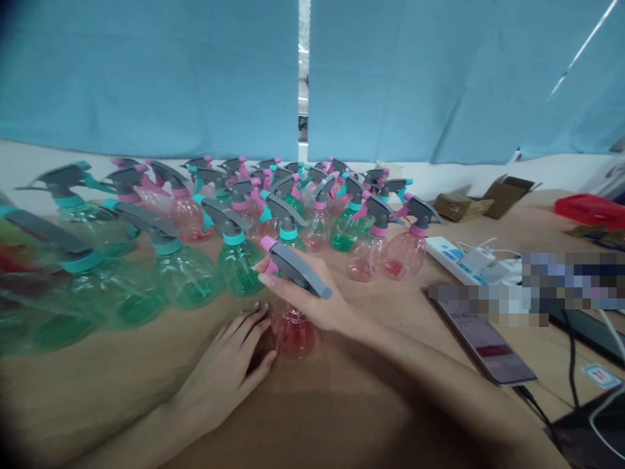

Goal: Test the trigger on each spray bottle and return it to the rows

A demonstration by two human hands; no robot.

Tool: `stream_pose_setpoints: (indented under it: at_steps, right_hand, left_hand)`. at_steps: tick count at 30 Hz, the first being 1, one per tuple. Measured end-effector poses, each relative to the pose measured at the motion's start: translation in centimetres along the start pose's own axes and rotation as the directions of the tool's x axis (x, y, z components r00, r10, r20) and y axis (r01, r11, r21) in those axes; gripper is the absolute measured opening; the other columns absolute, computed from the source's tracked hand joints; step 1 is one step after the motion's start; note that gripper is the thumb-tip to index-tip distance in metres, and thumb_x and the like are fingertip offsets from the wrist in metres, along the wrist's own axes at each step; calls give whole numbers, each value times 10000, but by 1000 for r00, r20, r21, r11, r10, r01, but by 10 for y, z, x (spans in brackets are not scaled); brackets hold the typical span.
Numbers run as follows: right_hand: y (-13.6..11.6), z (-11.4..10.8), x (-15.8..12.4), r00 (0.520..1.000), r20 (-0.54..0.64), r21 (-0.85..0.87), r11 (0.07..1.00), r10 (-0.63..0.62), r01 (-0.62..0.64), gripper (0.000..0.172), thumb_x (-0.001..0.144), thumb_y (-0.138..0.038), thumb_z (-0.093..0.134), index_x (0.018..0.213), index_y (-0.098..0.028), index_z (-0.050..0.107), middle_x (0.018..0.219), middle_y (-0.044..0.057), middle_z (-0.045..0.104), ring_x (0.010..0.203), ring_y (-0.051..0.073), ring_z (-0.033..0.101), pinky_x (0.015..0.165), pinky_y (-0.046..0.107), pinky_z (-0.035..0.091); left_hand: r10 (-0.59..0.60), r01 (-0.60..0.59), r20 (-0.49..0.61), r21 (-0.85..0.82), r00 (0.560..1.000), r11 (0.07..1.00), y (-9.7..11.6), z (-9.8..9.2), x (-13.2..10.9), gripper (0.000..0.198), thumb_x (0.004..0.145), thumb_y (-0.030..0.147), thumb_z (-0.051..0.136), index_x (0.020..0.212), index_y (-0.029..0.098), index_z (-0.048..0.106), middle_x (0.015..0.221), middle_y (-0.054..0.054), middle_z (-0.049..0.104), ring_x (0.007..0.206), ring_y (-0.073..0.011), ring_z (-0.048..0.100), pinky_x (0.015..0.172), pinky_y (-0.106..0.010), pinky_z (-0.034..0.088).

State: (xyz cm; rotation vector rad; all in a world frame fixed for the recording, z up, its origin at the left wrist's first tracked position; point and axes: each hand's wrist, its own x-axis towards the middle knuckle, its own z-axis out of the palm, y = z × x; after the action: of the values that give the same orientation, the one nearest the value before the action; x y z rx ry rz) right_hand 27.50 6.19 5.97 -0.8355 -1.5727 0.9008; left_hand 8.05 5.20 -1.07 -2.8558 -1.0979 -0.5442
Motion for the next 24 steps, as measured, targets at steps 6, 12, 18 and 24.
stream_pose_setpoints:
  at_steps: [6,12,18,24]
  right_hand:
    - [4,0,0,1000,7,23,1000,9,-9,179,836,-369,628,965,-246,626,955,20,664,902,172,623,859,345,484]
    - [2,-1,0,1000,2,9,1000,-7,7,170,837,-363,627,963,-250,626,983,23,660,923,171,617,863,335,476]
    - [3,0,0,1000,-6,-14,1000,-1,1,161,829,-376,631,926,-248,630,865,3,640,765,147,592,829,332,481]
    - [2,0,1,1000,-8,-2,1000,-23,23,145,830,-358,633,923,-247,625,907,13,642,861,165,593,816,322,473]
  left_hand:
    - [7,-7,0,0,1000,1000,1,-1,0,384,917,299,440,1235,93,505,1307,-172,539,1243,-312,460,977,-478,416]
    - [4,-4,-13,-4,1000,1000,0,0,0,386,925,311,432,1260,126,488,1323,-157,531,1245,-304,464,974,-474,420]
    - [6,-6,8,4,1000,1000,0,0,0,390,924,312,428,1255,114,491,1331,-167,523,1248,-312,457,972,-490,416]
    - [-1,0,47,23,999,1000,2,-3,1,398,924,301,443,1244,73,506,1332,-189,517,1242,-324,458,970,-501,419]
